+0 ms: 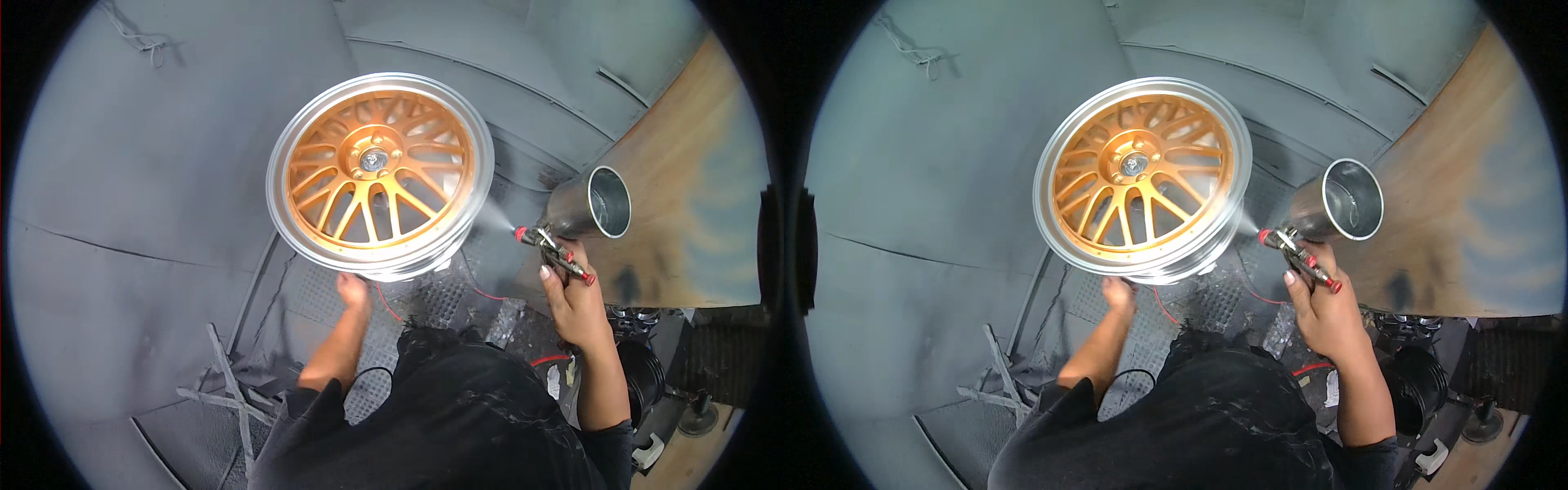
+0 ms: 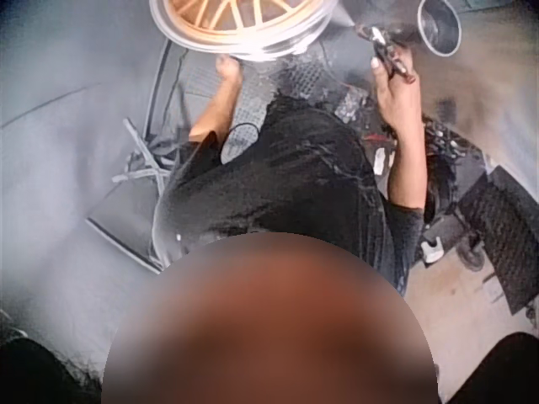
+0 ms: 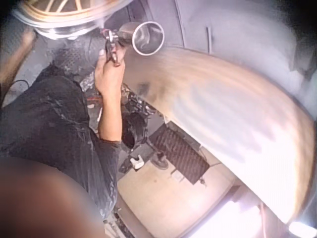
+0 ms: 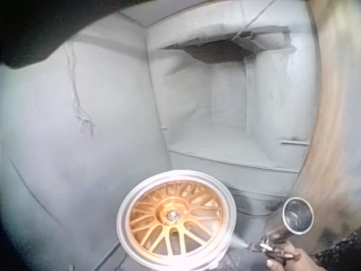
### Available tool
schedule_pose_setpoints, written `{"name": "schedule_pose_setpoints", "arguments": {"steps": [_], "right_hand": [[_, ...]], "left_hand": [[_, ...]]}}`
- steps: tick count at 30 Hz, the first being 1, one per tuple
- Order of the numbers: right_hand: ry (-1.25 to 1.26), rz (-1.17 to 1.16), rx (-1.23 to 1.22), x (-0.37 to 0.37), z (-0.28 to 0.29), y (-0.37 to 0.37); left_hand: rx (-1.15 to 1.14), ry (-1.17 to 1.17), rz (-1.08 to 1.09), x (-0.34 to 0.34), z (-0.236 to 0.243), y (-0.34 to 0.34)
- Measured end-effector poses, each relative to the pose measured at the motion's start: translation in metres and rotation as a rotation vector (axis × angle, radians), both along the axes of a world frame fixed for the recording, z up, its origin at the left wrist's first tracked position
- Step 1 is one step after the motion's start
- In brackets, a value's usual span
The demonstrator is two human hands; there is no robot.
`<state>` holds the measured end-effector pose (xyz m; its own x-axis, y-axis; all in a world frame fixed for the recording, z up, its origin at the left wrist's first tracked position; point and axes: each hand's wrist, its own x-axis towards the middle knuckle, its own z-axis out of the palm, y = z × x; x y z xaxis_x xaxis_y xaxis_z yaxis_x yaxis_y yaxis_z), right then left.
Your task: Painting a car wheel rim with a spray gun in a paint booth.
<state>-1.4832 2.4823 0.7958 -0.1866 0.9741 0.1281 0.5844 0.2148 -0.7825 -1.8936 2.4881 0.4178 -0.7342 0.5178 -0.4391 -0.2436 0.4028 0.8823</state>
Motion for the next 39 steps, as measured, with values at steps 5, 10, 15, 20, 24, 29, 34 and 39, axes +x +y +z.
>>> {"name": "schedule_pose_setpoints", "arguments": {"steps": [5, 10, 15, 20, 24, 29, 34, 39], "right_hand": [[0.015, 0.033, -0.006, 0.006, -0.003, -0.006], [0.013, 0.042, 0.035, 0.008, 0.000, -0.012], [0.024, -0.005, -0.071, 0.010, 0.004, -0.016], [0.059, 0.016, -0.079, 0.010, 0.003, -0.014], [0.028, 0.024, -0.099, 0.007, 0.005, -0.014], [0.038, 0.053, -0.083, 0.005, 0.010, -0.009], [0.095, 0.078, -0.150, 0.004, 0.014, -0.006], [0.178, -0.110, -0.165, -0.006, 0.015, -0.001]], "left_hand": [[-0.076, -0.645, -0.502, 0.146, 0.012, -0.011], [-0.152, -0.624, -1.499, 0.258, 0.049, -0.044], [-0.250, -0.609, -1.458, 0.211, 0.037, -0.047], [-0.380, -0.631, -0.686, 0.079, -0.013, -0.044], [-0.278, -0.596, -0.289, -0.028, -0.025, -0.040], [-0.142, -0.524, -0.085, -0.102, 0.005, -0.012], [-0.021, -0.313, -0.011, -0.105, 0.032, 0.024], [0.178, -0.362, -0.104, 0.003, 0.020, 0.004]]}}
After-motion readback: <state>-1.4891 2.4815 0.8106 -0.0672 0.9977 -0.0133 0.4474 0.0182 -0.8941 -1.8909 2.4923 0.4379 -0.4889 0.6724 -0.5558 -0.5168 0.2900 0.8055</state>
